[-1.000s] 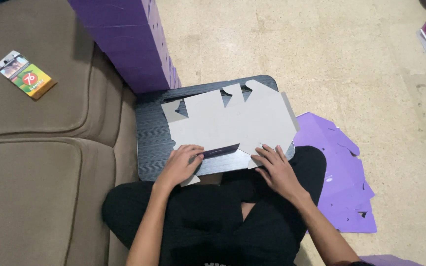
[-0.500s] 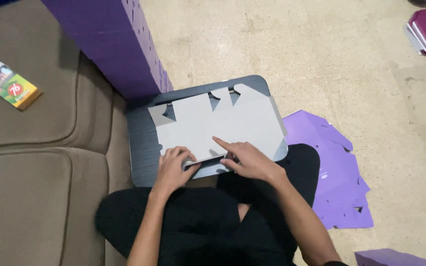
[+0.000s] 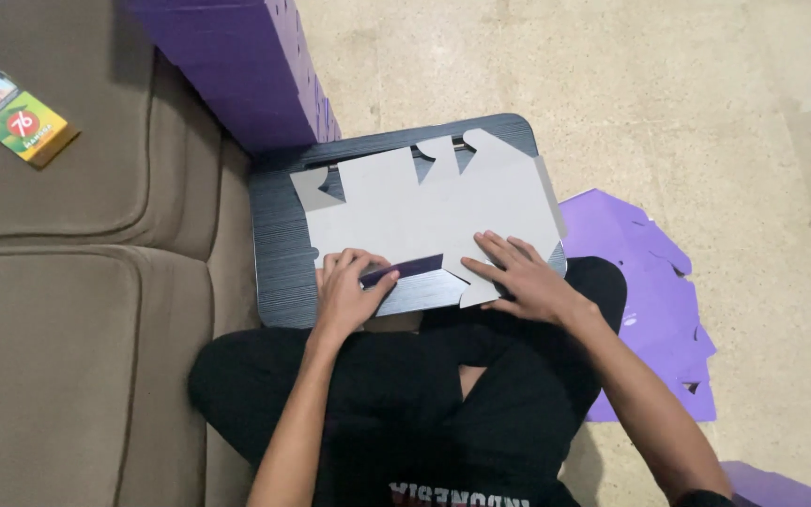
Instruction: Assembling cardboard boxes by folding pre-cut templates on a portable desk
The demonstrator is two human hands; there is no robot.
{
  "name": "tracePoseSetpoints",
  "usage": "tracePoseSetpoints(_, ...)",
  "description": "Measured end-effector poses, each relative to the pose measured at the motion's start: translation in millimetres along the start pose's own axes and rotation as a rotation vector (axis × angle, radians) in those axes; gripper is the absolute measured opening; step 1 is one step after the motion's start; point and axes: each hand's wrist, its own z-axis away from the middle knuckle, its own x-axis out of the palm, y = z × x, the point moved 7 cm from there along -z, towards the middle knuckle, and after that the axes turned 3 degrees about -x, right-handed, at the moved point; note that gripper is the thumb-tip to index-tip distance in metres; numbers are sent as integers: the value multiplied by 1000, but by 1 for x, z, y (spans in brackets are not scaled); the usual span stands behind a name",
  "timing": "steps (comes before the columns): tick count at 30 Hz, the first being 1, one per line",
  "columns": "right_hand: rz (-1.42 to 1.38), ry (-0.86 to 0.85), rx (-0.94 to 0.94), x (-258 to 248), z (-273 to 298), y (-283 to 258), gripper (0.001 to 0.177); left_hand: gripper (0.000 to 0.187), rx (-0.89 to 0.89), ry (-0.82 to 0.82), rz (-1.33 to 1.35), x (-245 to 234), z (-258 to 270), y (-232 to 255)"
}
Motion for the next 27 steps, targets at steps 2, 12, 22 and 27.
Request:
tracePoseSetpoints(2, -45, 44, -23, 1, 2, 2, 73, 22, 61, 83, 158, 2, 0, 5)
tracePoseSetpoints(12, -607, 759, 140, -2, 8, 3, 16, 28, -68, 26, 747, 8, 5, 20)
tracePoseSetpoints(22, -301, 908, 76, -10, -25, -64, 50, 42, -166, 120, 707, 3, 6, 24)
tracePoseSetpoints(27, -5, 906, -29, -17, -44, -78, 54, 43, -188, 105, 681, 16, 1, 12)
